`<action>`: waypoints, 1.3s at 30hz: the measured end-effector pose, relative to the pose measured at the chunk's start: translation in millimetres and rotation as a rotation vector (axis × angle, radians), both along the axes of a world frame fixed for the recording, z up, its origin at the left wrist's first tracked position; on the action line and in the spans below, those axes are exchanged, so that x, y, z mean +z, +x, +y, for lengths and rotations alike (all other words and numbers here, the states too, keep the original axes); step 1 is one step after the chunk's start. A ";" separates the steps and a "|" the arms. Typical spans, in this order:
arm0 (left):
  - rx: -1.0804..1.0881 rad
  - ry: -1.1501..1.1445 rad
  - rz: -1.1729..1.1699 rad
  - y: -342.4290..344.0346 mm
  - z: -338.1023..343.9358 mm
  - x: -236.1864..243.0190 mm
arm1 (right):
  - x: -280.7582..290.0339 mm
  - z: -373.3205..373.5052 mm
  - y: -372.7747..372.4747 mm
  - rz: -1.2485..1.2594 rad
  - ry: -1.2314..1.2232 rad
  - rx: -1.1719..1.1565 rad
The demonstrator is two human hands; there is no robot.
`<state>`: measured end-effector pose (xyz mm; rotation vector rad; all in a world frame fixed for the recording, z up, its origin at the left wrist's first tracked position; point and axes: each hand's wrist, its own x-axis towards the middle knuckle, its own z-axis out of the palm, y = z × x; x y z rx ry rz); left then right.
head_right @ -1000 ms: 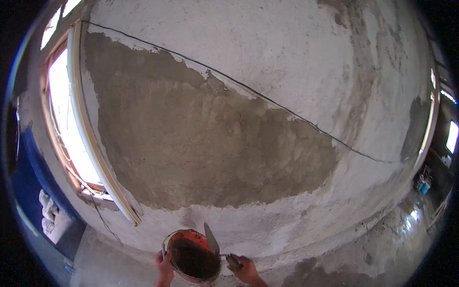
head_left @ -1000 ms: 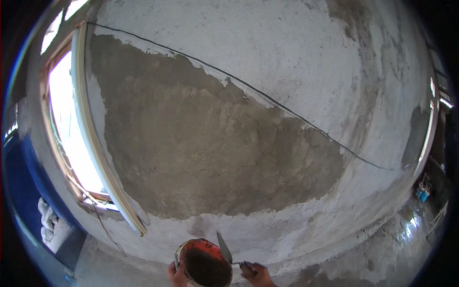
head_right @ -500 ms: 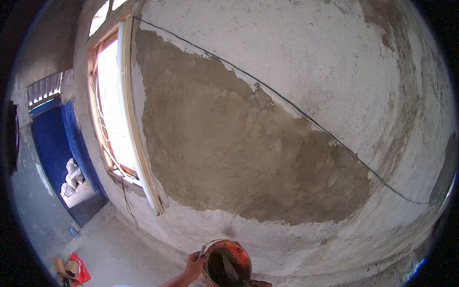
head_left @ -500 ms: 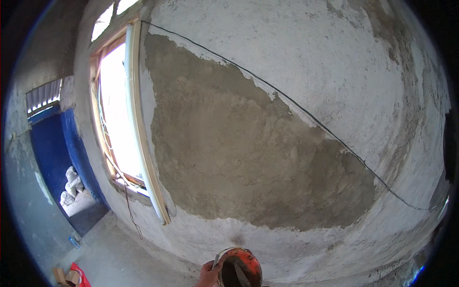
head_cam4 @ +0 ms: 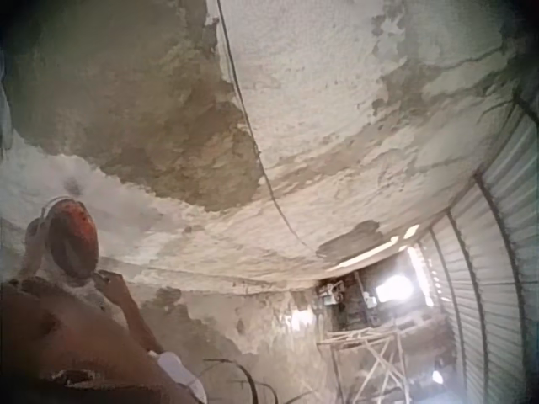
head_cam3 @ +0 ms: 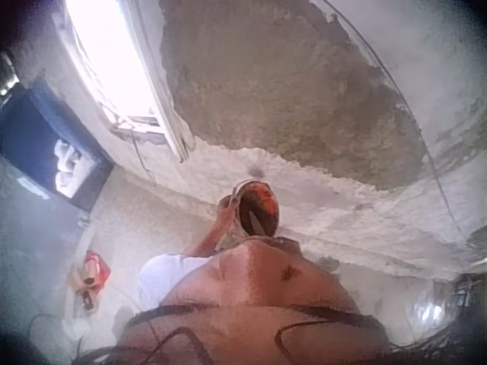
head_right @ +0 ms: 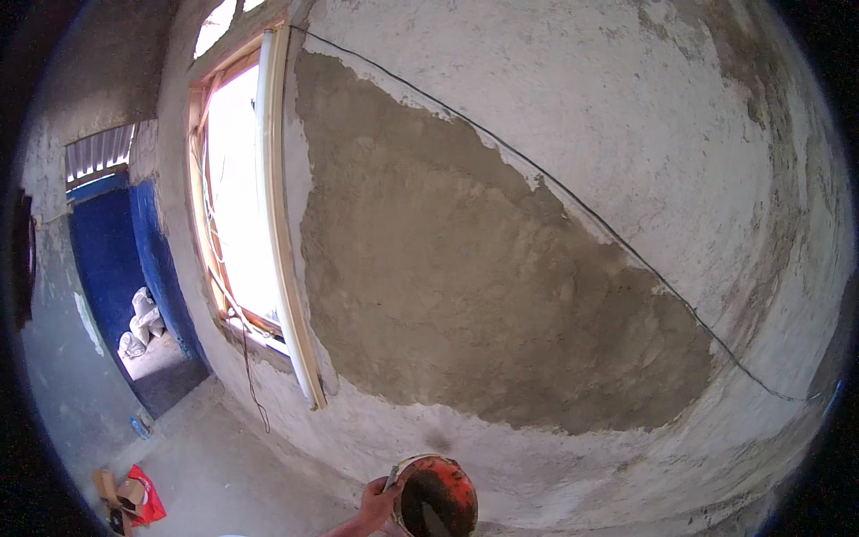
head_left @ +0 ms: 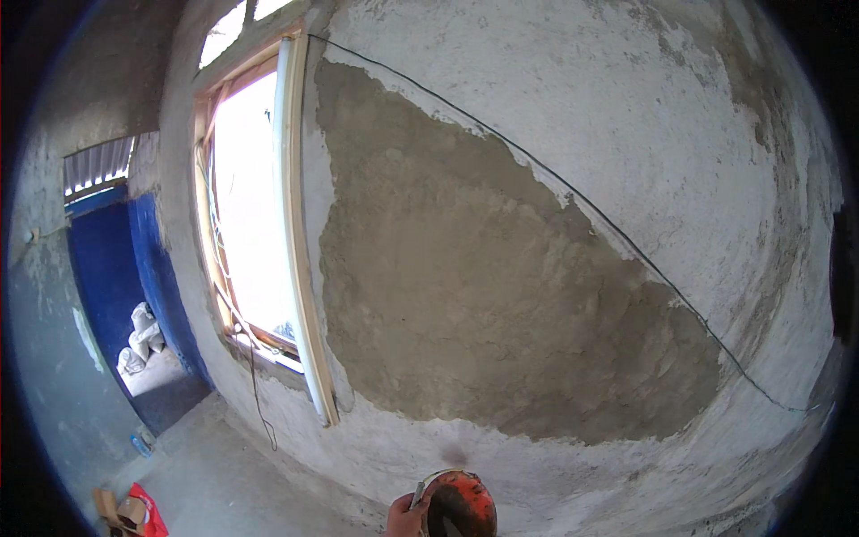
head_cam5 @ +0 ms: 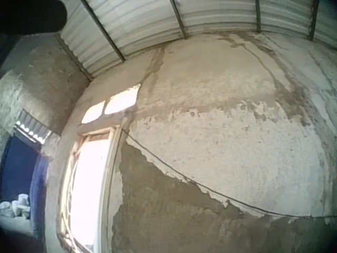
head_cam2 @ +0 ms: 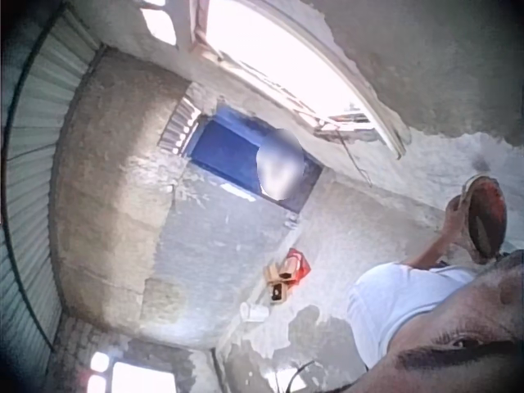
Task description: The person repeatedly scoops plaster from a bucket using a trowel and applies it across a wall.
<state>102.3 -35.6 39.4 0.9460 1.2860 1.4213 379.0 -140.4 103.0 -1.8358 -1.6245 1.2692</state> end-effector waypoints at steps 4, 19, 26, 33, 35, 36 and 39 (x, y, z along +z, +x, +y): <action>0.131 0.011 -0.054 -16.9 -9.0 48.5 | -50.2 6.6 -22.0 0.100 0.021 0.008; 0.009 0.276 -0.064 -229.0 -11.0 20.4 | -1.3 22.1 -237.6 0.028 -0.014 0.056; -0.078 0.167 -0.094 -294.8 -16.3 5.7 | -91.9 44.5 -279.7 -0.145 0.118 0.311; -0.078 0.200 -0.042 -305.5 -2.4 -13.1 | -110.7 40.9 -298.0 -0.244 0.046 0.346; -0.083 0.176 -0.068 -303.5 0.3 -17.8 | -118.7 37.9 -297.5 -0.268 0.104 0.339; -0.057 0.149 -0.096 -302.4 3.2 -18.6 | -110.8 36.2 -296.7 -0.260 0.093 0.323; -0.082 0.160 -0.019 -297.4 5.4 -2.6 | -103.8 28.4 -293.1 -0.226 0.086 0.280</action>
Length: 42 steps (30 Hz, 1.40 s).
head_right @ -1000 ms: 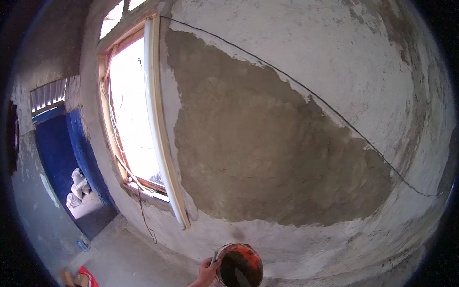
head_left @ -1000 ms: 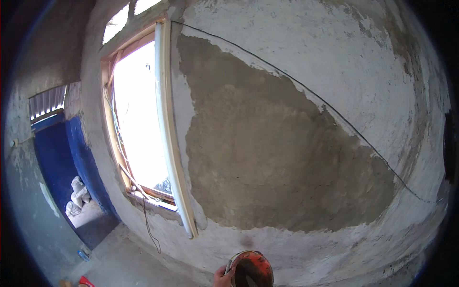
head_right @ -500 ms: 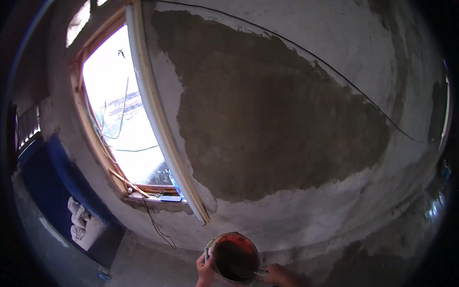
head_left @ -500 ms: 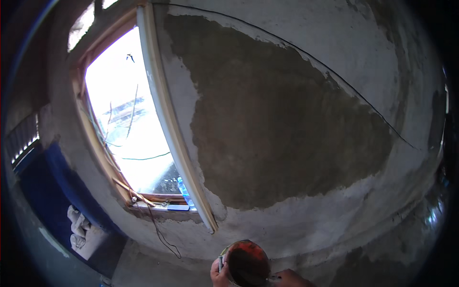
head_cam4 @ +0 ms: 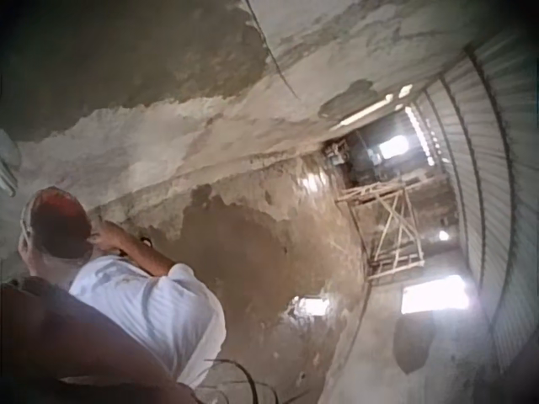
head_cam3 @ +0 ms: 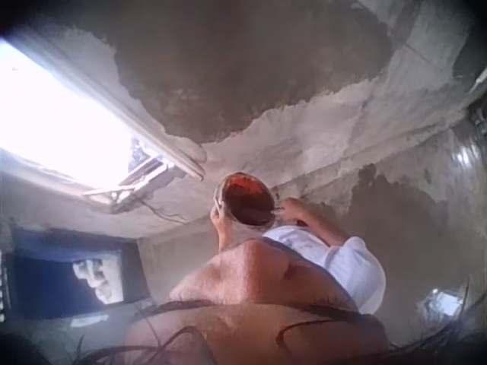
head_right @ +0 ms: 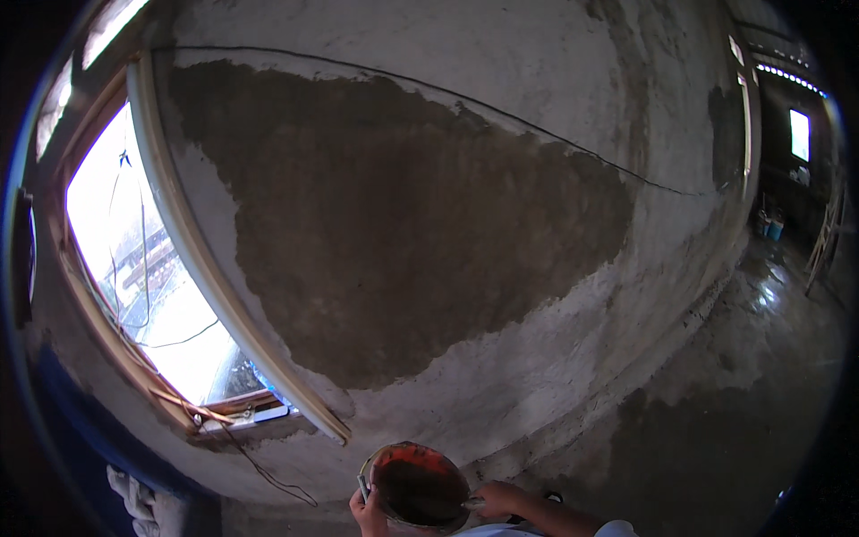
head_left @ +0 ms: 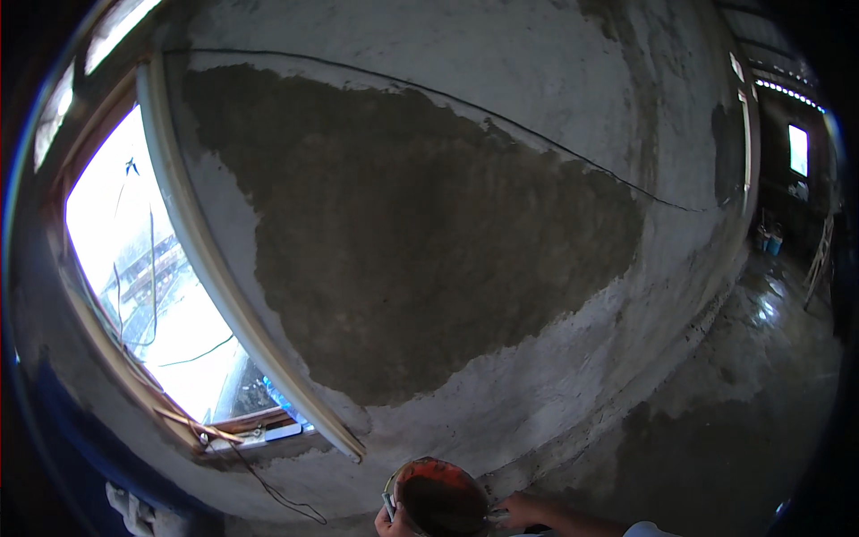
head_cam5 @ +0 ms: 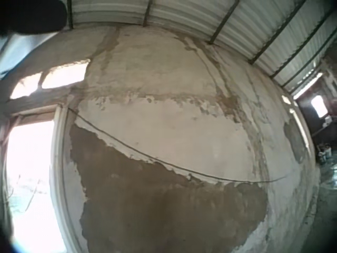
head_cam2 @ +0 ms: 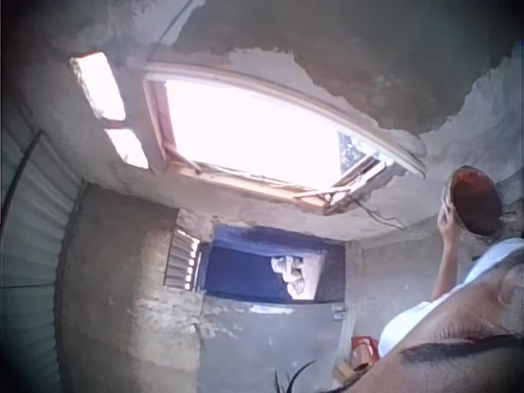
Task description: The person repeatedly scoops plaster from a bucket using a trowel and applies it across a wall.
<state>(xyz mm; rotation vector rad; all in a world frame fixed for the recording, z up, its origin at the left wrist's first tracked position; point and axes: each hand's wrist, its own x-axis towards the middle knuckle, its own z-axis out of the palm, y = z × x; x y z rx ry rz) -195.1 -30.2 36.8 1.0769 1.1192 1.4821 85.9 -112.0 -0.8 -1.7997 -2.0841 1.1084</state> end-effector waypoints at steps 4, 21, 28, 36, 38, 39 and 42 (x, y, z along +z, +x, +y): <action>-0.050 -0.084 0.001 7.9 11.0 -4.4 | -35.1 -6.0 18.3 0.002 0.048 -0.019; -0.048 -0.104 0.007 129.4 15.0 7.0 | 37.6 -4.6 132.2 -0.047 -0.058 -0.091; 0.024 -0.086 0.006 196.3 20.1 -2.6 | 32.2 4.6 196.7 -0.085 -0.051 -0.005; 0.053 -0.047 -0.038 271.9 14.0 18.8 | 35.5 10.6 264.4 -0.101 0.030 0.009; 0.044 -0.012 -0.032 291.5 11.6 26.7 | 27.4 11.8 278.5 -0.110 0.166 0.157; 0.044 0.034 -0.029 299.6 10.1 27.5 | 24.0 10.9 284.9 -0.110 0.161 0.155; 0.000 0.073 0.086 296.3 13.9 -9.0 | 33.6 7.4 299.0 -0.051 0.104 0.164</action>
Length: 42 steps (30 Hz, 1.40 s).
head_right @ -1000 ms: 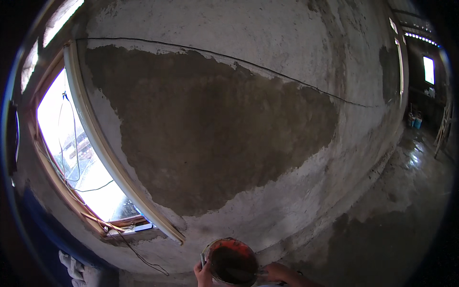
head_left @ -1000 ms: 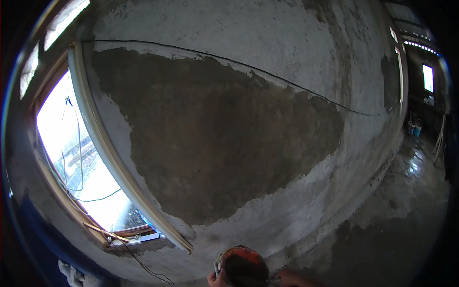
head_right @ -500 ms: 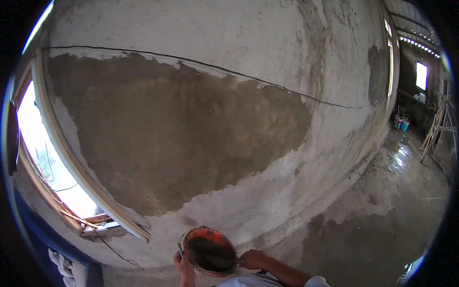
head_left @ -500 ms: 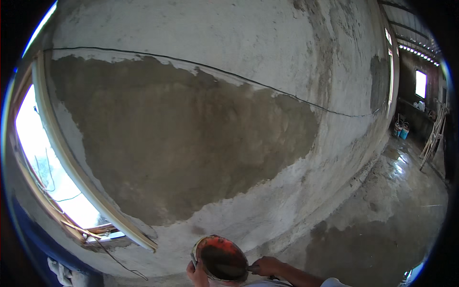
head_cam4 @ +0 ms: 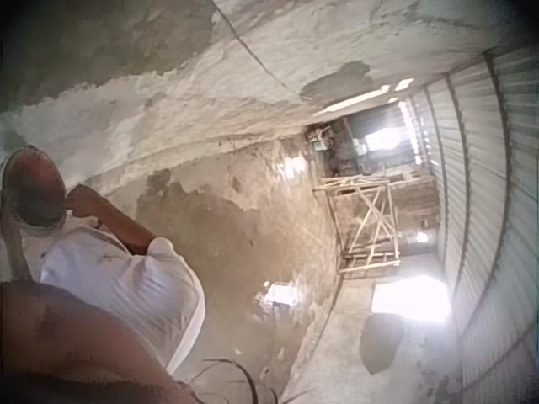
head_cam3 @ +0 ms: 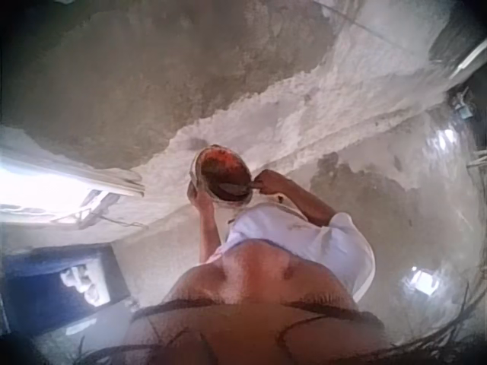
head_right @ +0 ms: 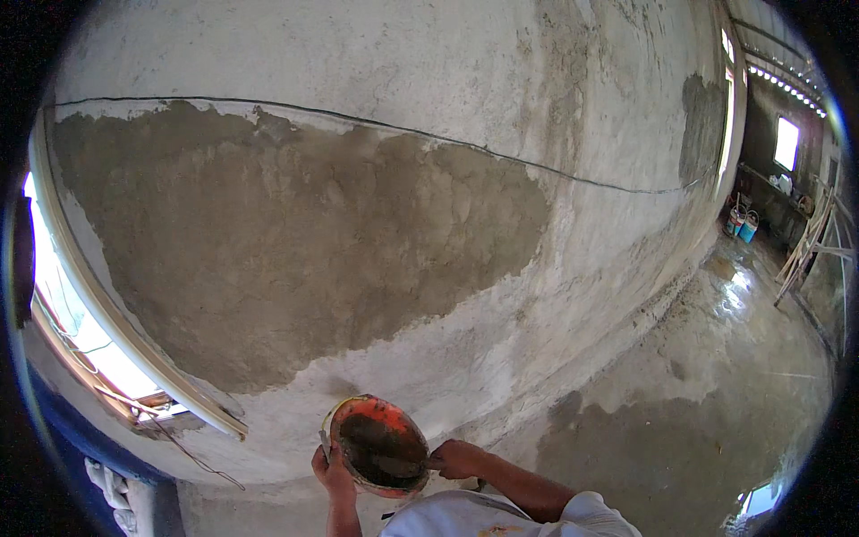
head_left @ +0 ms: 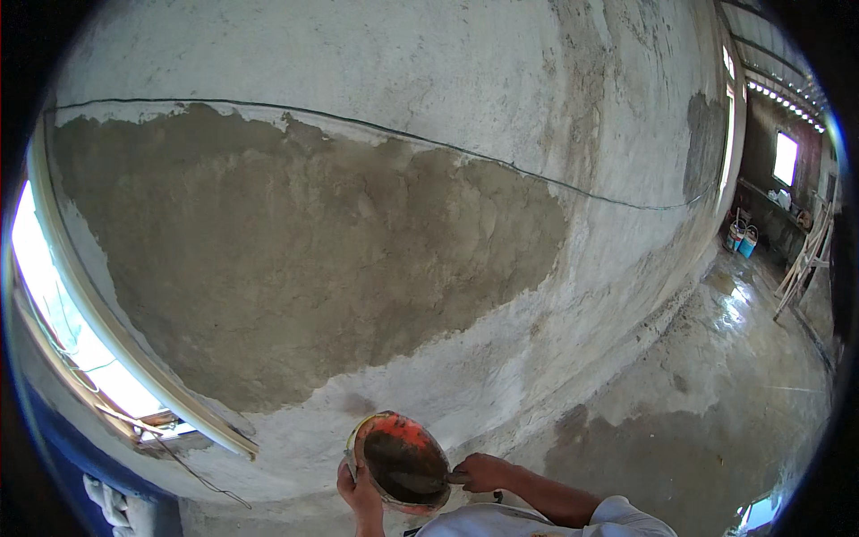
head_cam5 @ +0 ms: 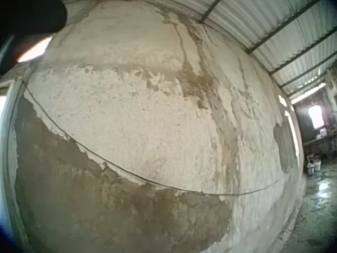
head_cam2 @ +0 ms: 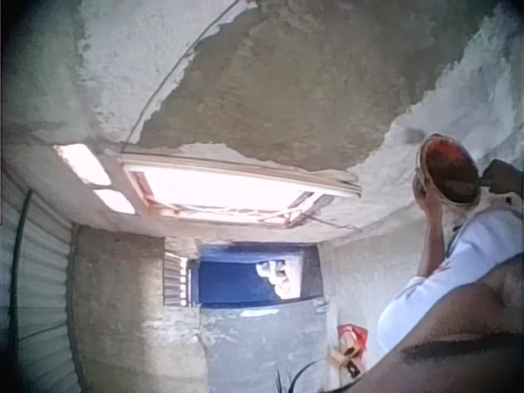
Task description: The person repeatedly scoops plaster from a bucket using a trowel and applies it across a wall.
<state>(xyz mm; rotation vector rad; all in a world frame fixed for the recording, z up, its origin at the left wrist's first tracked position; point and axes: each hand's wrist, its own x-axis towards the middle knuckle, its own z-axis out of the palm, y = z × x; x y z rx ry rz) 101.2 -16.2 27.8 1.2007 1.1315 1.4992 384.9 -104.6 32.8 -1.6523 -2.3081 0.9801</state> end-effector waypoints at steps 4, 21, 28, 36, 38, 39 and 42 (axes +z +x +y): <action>-0.027 -0.024 -0.056 6.8 0.4 -9.7 | 7.5 6.0 17.4 -0.081 0.039 0.038; -0.075 -0.029 -0.127 -8.0 -13.5 130.4 | 103.3 13.0 -37.5 -0.116 0.640 -0.253; -0.270 0.066 0.091 -41.9 -17.8 145.3 | 115.8 -0.3 -74.1 -0.374 0.524 -0.188; -0.258 0.068 0.265 -53.9 -27.7 142.3 | 155.8 -0.7 -99.9 -0.403 0.441 -0.107; -0.245 0.127 0.336 -51.8 -30.2 148.7 | 159.9 13.5 -104.1 -0.407 0.406 -0.055; -0.250 0.122 0.336 -52.1 -30.2 148.9 | 161.2 18.5 -105.4 -0.411 0.380 -0.002; -0.251 0.239 0.450 -56.0 -29.0 149.1 | 157.9 21.0 -112.2 -0.428 0.365 0.094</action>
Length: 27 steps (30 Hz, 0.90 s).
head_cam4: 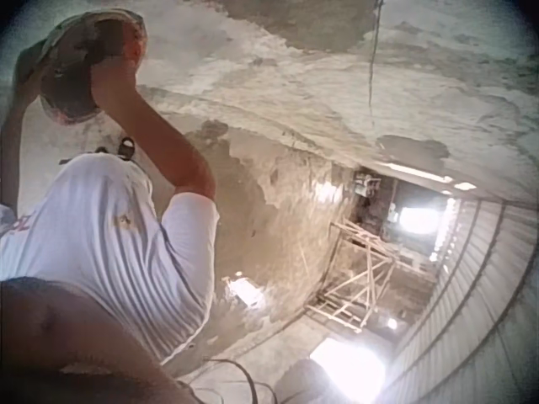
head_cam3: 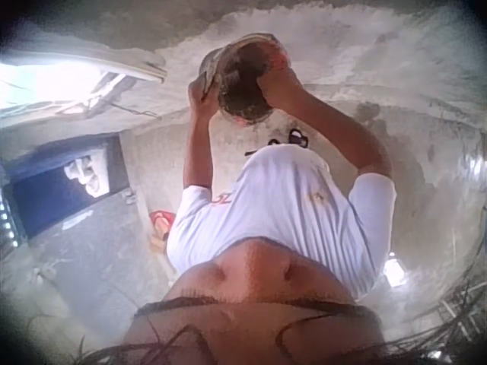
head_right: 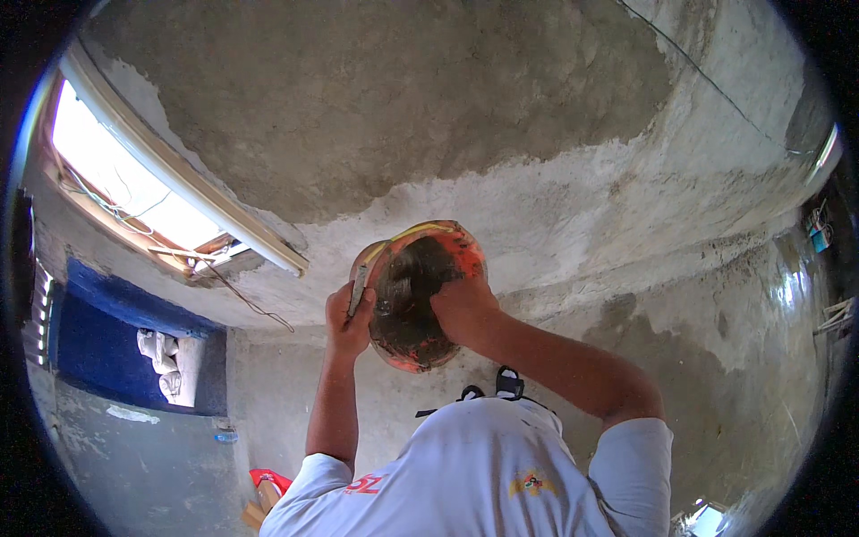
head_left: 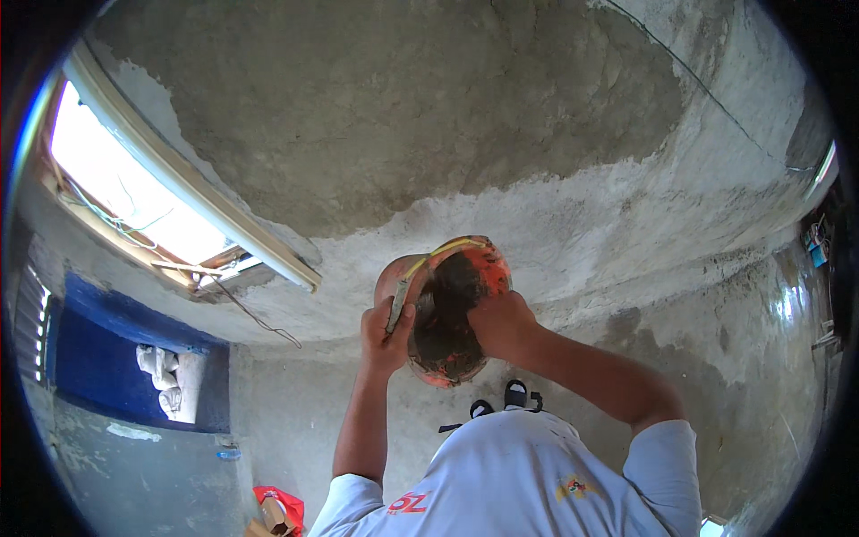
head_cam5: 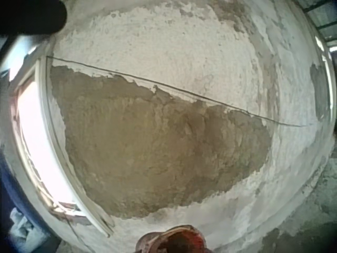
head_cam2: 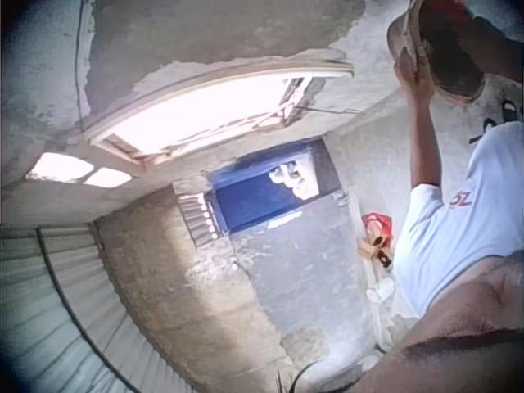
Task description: The person repeatedly scoops plaster from a bucket using a trowel and applies it across a wall.
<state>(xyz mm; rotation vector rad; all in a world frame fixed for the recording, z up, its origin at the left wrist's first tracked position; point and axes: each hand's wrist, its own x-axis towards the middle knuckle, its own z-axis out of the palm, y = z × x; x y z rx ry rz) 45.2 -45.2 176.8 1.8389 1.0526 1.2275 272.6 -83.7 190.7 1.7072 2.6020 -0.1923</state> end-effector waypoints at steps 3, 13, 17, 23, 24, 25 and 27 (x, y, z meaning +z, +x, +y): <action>-0.065 0.123 0.109 -13.4 1.3 -5.2 | 6.3 -1.3 -1.5 0.073 -0.071 0.010; -0.145 -0.146 -0.081 -43.6 4.3 -5.3 | -16.6 -41.9 11.8 0.368 -0.079 -0.320; -0.206 -0.221 -0.165 -48.6 13.8 -7.1 | -35.4 -50.5 1.2 0.440 0.024 -0.282; -0.156 -0.200 -0.197 -42.6 24.2 6.8 | -22.5 -53.2 15.4 0.351 0.010 -0.113; -0.142 -0.192 -0.199 -40.3 25.2 11.5 | -22.4 -50.6 19.0 0.467 0.103 -0.152; -0.145 -0.208 -0.177 -38.0 25.8 17.3 | -20.0 -44.3 20.8 0.467 0.106 -0.135; -0.133 -0.218 -0.156 -32.2 26.3 23.8 | -7.0 -31.9 23.0 0.495 0.213 -0.197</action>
